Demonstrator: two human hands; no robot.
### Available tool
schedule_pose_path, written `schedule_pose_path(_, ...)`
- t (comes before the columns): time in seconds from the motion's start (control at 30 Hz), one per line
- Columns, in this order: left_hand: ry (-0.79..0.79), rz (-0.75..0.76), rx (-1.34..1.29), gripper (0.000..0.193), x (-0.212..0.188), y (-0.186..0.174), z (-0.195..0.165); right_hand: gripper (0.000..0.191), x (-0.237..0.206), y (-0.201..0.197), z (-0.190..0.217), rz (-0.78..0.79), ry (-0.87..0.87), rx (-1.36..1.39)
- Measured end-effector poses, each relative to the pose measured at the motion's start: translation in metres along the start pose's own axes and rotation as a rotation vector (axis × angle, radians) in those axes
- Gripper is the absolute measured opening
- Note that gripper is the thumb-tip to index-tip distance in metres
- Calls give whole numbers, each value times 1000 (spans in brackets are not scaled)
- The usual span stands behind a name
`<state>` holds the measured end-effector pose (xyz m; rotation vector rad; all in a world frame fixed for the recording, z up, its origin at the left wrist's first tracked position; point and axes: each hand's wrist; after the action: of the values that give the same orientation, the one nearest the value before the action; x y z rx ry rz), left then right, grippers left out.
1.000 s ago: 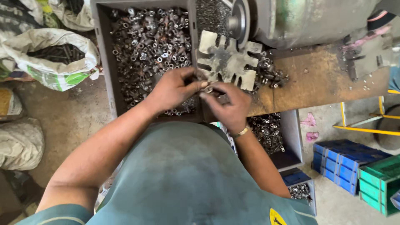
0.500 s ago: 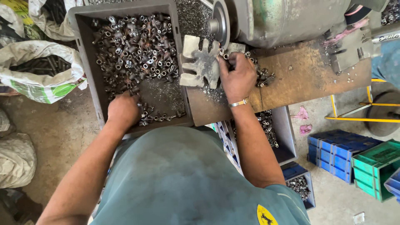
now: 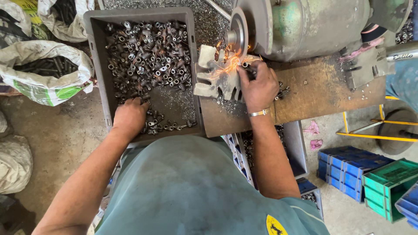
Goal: The person picks small metal fittings one at a time from a tray, holds each against a running bench grinder to grind its edges with sparks flying, then places the ground piece on the workbench or back into the tray. The person repeats this pick-grind-place cycle throughout the episode.
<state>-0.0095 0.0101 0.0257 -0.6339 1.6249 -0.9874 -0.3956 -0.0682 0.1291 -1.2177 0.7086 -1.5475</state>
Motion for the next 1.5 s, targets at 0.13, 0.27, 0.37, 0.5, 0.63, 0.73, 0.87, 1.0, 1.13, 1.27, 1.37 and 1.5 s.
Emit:
schedule_pose_path(0.13,55,-83,-50,19,-6,-6,-1,33,2,7,4,-13,0,110)
schedule_pose_path(0.27,34,-118,-289,39,-15,-26,-12,28,-6,3,8,-43,-207,146)
schedule_pose_path(0.37,-28,-128,-553,51,-12,-56,-21,27,-15,-13,8,-84,-388,189)
schedule_pose_path(0.5,30,51,-1114,40,-21,-98,-42,30,-30,-37,13,-108,-362,150)
schedule_pose_path(0.63,143,25,-1160,42,-26,-143,-63,30,-33,-64,23,-170,-188,49)
schedule_pose_path(0.73,262,115,-1309,48,-29,-171,-77,37,-48,-75,50,-30,-131,292)
schedule_pose_path(0.87,389,192,-1351,56,-18,-191,-99,42,-57,-68,78,205,-283,615)
schedule_pose_path(1.0,434,119,-1350,52,-5,-181,-105,28,-57,-51,71,135,-204,505)
schedule_pose_path(1.13,363,-374,-700,48,2,-147,-81,27,-41,-28,35,30,-115,211)
schedule_pose_path(1.27,95,-212,-365,34,4,-97,-54,32,-29,-6,11,62,42,221)
schedule_pose_path(1.37,34,-53,-218,32,5,-59,-38,31,-25,5,10,29,67,173)
schedule_pose_path(1.5,1,-2,-172,24,13,-23,-26,27,-20,9,11,5,44,108)
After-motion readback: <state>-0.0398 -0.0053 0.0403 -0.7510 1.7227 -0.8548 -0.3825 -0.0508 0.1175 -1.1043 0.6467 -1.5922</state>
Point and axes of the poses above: each hand's wrist, its own x-axis towards the middle knuckle, its own y-axis out of the palm, z = x × y, and after that the axes turned 9 degrees about z, right-handed
